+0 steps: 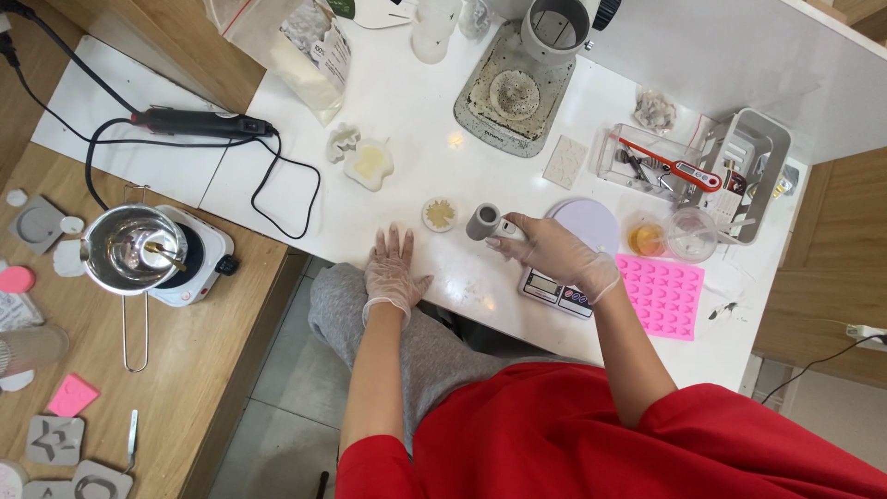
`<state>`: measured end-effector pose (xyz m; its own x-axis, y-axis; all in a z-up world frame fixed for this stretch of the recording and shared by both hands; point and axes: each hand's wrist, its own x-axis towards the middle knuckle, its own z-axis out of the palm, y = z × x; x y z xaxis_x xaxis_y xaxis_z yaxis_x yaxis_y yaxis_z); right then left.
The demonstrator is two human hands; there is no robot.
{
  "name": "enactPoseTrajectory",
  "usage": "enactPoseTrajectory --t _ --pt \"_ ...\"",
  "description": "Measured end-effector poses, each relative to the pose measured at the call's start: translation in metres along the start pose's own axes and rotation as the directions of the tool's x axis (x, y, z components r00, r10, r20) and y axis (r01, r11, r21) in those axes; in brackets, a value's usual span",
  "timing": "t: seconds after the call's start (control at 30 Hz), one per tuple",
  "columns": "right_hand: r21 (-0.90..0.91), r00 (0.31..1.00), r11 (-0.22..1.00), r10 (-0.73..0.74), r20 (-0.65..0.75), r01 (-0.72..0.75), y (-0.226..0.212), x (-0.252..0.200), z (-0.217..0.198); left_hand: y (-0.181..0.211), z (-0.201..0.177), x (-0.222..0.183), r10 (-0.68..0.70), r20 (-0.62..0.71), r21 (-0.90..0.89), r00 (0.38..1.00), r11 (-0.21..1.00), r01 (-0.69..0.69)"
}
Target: Using a heat gun to heat and smooth the surface of wax inside silicone molds.
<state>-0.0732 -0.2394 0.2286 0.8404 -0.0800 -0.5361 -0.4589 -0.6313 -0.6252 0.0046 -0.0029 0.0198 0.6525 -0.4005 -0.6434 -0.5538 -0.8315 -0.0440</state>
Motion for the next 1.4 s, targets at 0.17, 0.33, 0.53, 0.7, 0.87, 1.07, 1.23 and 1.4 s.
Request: enactPoseTrajectory --t 0.17,0.33,0.53,0.7,0.87,1.07,1.23,1.4 --pt "-0.101 0.987 0.994 0.013 -0.16 -0.03 0.018 0.009 0.001 0.0 0.002 0.002 0.014 -0.001 -0.01 1.0 1.0 -0.014" --pt "-0.008 0.964 0.999 -0.053 -0.261 0.053 0.016 0.013 0.014 0.0 0.006 0.004 0.005 -0.005 -0.015 1.0 1.0 -0.005" --pt "0.141 0.956 0.975 -0.133 -0.26 0.174 0.005 0.009 0.023 -0.001 0.008 0.004 0.011 -0.029 -0.026 1.0 1.0 -0.012" --pt "0.203 0.976 0.963 -0.147 -0.16 0.179 0.004 0.001 0.014 0.0 0.004 0.003 0.007 -0.015 -0.019 1.0 1.0 -0.008" --pt "0.104 0.988 0.992 -0.061 -0.143 0.076 0.012 0.0 0.005 0.0 0.006 0.004 -0.005 -0.022 -0.043 1.0 0.999 0.004" --pt "0.073 0.959 0.997 0.01 -0.283 0.011 0.019 0.008 0.004 0.001 0.01 0.006 -0.005 -0.023 -0.012 1.0 1.0 0.004" --pt "0.096 0.935 0.988 -0.08 -0.346 0.12 0.021 0.011 0.01 0.001 0.007 0.004 0.001 -0.028 -0.03 1.0 1.0 -0.002" --pt "0.167 0.941 0.97 -0.118 -0.317 0.178 0.008 0.005 0.014 0.001 0.01 0.006 0.0 -0.029 -0.026 1.0 1.0 -0.001"
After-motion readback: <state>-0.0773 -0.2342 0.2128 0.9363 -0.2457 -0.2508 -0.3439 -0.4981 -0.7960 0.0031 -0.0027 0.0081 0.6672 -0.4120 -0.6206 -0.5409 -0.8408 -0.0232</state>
